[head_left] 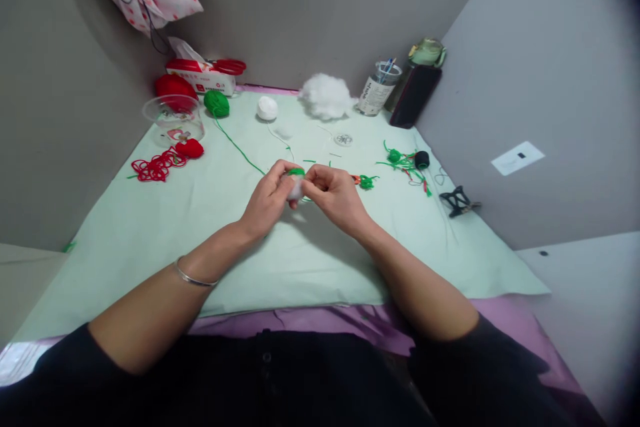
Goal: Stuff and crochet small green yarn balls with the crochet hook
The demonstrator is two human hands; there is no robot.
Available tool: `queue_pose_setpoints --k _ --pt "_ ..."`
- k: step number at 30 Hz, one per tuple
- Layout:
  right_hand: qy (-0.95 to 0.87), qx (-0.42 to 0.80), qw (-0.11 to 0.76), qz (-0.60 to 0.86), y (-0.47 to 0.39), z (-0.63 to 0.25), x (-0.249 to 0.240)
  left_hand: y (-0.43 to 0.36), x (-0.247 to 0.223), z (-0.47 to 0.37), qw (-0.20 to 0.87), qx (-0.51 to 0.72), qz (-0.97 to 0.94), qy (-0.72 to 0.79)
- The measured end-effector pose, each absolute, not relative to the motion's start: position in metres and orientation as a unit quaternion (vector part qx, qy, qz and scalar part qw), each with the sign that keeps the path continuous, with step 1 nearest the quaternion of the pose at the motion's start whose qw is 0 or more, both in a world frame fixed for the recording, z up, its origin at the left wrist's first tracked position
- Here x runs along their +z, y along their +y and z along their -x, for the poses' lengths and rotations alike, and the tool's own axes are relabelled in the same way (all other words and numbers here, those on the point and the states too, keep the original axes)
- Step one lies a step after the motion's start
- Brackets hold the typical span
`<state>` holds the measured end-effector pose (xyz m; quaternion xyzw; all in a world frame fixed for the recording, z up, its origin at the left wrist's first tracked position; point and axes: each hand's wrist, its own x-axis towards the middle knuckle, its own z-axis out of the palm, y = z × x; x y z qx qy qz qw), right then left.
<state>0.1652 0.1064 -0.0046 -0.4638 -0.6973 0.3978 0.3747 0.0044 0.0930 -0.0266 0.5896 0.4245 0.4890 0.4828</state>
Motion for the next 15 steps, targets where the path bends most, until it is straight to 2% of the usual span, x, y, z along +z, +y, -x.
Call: queue_pose_setpoints --k 7,12,15 --pt "-0.719 0.407 0.358 0.434 0.109 -0.175 0.001 0.096 -0.022 0.002 0.551 0.472 -0.580 0.370" --pt "-0.741 0.435 0.330 0.391 0.105 -0.176 0.006 0.097 -0.020 0.002 0.524 0.478 -0.570 0.415" --pt "-0.772 0.390 0.327 0.381 0.101 -0.171 0.002 0.097 -0.022 -0.001 0.515 0.490 -0.539 0.452"
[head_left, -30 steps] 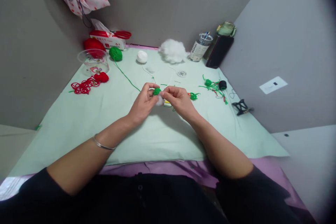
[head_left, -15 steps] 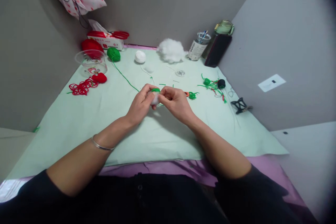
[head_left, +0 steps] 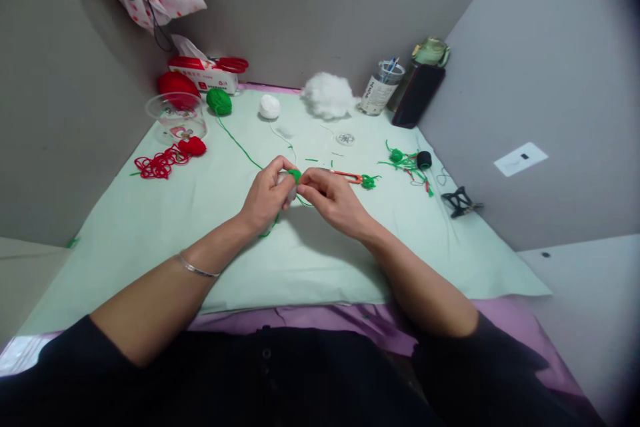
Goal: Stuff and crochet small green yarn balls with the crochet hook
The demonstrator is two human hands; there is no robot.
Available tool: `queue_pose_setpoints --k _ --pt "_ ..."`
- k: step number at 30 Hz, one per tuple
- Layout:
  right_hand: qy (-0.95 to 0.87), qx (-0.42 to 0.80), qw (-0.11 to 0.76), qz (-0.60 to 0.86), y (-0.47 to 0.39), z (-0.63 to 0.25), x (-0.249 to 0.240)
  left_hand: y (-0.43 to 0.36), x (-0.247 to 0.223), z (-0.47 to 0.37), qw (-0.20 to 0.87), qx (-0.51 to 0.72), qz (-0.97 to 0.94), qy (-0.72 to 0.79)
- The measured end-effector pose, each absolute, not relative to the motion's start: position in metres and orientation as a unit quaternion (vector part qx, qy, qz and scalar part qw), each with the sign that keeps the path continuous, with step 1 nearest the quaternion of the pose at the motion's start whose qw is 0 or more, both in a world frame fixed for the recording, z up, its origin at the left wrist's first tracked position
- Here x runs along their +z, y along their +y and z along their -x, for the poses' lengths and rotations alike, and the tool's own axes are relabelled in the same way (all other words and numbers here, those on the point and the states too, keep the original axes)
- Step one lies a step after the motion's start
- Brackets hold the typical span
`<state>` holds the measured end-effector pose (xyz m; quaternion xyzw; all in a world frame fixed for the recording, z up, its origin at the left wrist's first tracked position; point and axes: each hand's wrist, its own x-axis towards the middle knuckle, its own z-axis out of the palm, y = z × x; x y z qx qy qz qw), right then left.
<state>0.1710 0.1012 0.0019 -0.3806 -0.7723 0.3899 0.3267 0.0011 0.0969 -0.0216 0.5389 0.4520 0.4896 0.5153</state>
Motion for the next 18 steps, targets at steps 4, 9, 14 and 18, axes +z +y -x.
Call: queue_pose_setpoints --k 4,9,14,18 --pt "-0.813 0.277 0.303 0.414 0.100 -0.166 -0.004 0.098 -0.024 -0.003 0.553 0.475 -0.521 0.444" --pt "-0.766 0.244 0.351 0.479 0.106 -0.168 -0.006 0.098 -0.022 -0.005 0.605 0.472 -0.506 0.393" --pt "-0.698 0.352 0.410 0.469 0.116 -0.176 -0.007 0.097 -0.022 -0.002 0.680 0.464 -0.473 0.314" --pt "-0.686 0.392 0.404 0.460 0.118 -0.178 -0.006 0.099 -0.022 -0.001 0.685 0.452 -0.472 0.322"
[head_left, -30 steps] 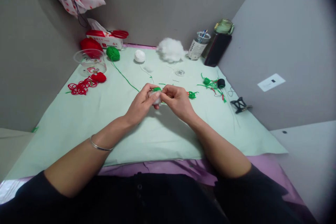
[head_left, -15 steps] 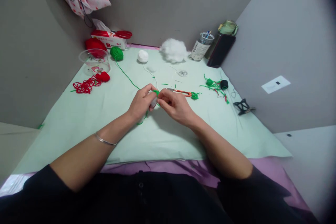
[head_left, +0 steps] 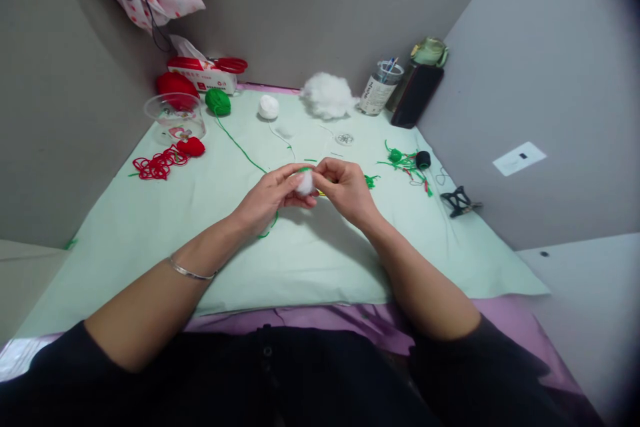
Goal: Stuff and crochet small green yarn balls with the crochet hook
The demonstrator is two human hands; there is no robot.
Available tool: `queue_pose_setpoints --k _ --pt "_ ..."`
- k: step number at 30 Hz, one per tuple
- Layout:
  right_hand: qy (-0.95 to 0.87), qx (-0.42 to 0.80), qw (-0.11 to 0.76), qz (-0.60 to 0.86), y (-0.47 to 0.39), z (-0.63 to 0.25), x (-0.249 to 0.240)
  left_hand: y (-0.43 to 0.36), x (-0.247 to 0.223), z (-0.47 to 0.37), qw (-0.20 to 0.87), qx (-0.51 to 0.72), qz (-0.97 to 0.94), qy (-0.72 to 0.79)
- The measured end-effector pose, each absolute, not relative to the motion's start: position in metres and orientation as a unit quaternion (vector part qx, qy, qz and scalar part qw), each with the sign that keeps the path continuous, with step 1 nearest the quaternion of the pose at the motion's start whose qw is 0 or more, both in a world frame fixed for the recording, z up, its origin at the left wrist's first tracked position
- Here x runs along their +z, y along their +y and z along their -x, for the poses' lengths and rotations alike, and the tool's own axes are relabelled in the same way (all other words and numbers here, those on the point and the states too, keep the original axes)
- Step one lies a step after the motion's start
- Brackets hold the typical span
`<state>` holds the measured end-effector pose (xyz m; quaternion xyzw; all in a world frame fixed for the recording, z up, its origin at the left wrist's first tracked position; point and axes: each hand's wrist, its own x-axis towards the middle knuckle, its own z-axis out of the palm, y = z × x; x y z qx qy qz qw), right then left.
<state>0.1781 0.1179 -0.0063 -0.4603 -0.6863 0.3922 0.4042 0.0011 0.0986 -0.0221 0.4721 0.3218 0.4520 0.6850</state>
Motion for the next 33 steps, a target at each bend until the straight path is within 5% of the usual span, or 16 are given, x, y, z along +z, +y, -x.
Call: queue_pose_setpoints --k 10,25,33 --pt "-0.763 0.352 0.333 0.428 0.104 -0.169 -0.005 0.099 -0.021 -0.004 0.519 0.474 -0.534 0.471" --pt "-0.723 0.381 0.338 0.466 0.113 -0.179 -0.002 0.098 -0.024 -0.001 0.601 0.470 -0.537 0.360" --pt "-0.747 0.419 0.329 0.397 0.101 -0.169 0.004 0.098 -0.023 -0.003 0.498 0.470 -0.550 0.477"
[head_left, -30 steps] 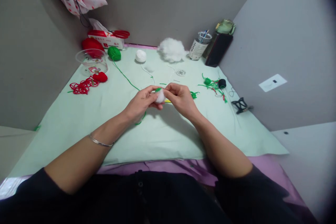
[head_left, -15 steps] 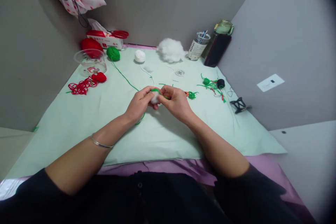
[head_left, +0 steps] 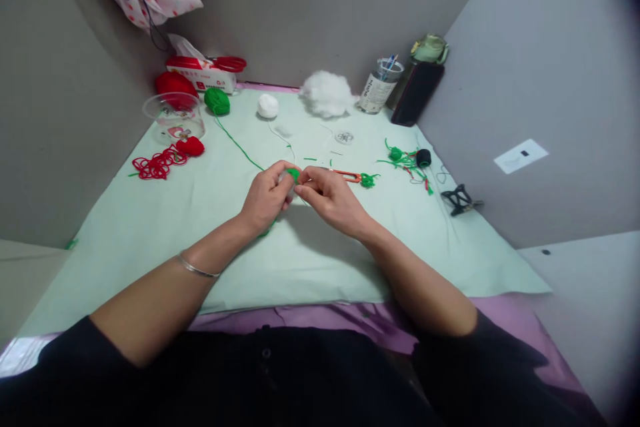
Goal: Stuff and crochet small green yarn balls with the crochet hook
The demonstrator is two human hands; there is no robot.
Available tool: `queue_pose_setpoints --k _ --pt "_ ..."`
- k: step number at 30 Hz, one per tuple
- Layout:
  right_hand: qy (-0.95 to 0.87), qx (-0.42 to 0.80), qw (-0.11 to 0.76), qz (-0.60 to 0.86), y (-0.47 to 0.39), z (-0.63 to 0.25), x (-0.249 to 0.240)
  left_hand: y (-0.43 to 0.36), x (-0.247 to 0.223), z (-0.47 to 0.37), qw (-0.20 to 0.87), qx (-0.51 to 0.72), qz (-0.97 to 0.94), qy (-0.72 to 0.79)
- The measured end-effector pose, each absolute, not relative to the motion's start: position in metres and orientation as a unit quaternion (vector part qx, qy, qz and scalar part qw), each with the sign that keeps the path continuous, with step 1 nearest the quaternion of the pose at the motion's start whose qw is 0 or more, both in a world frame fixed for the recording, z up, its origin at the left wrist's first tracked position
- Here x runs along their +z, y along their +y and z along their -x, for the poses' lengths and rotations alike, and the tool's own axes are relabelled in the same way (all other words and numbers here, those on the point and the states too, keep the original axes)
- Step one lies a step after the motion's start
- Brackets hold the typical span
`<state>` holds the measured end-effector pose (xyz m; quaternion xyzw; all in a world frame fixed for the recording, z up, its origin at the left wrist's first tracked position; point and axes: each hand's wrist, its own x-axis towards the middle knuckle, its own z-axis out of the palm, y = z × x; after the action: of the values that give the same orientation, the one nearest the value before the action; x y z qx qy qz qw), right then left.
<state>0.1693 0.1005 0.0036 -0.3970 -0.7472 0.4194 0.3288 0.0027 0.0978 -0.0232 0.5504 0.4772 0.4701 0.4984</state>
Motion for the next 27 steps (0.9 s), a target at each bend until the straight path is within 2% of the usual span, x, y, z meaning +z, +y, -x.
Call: queue_pose_setpoints --k 4,8,10,12,14,16,18,21,24,27 --pt "-0.784 0.331 0.329 0.409 0.103 -0.170 -0.001 0.099 -0.024 -0.004 0.530 0.470 -0.533 0.462" --pt "-0.783 0.256 0.410 0.392 0.107 -0.177 0.004 0.100 -0.024 -0.006 0.569 0.474 -0.514 0.433" --pt "-0.756 0.330 0.442 0.353 0.106 -0.178 0.009 0.100 -0.025 -0.008 0.591 0.468 -0.514 0.409" --pt "-0.715 0.438 0.440 0.321 0.105 -0.178 0.011 0.099 -0.026 -0.009 0.612 0.460 -0.515 0.385" --pt "-0.683 0.492 0.432 0.324 0.105 -0.179 0.012 0.099 -0.026 -0.008 0.620 0.459 -0.510 0.380" --pt "-0.692 0.448 0.439 0.358 0.107 -0.180 0.009 0.100 -0.025 -0.005 0.613 0.468 -0.500 0.393" --pt "-0.733 0.354 0.428 0.394 0.109 -0.180 0.005 0.100 -0.024 -0.003 0.607 0.476 -0.491 0.405" --pt "-0.798 0.244 0.359 0.417 0.112 -0.179 0.000 0.101 -0.023 -0.002 0.611 0.475 -0.481 0.412" --pt "-0.822 0.202 0.314 0.431 0.113 -0.176 -0.005 0.101 -0.025 -0.005 0.618 0.467 -0.477 0.416" --pt "-0.807 0.214 0.312 0.453 0.113 -0.172 -0.008 0.101 -0.028 -0.006 0.626 0.456 -0.476 0.418"
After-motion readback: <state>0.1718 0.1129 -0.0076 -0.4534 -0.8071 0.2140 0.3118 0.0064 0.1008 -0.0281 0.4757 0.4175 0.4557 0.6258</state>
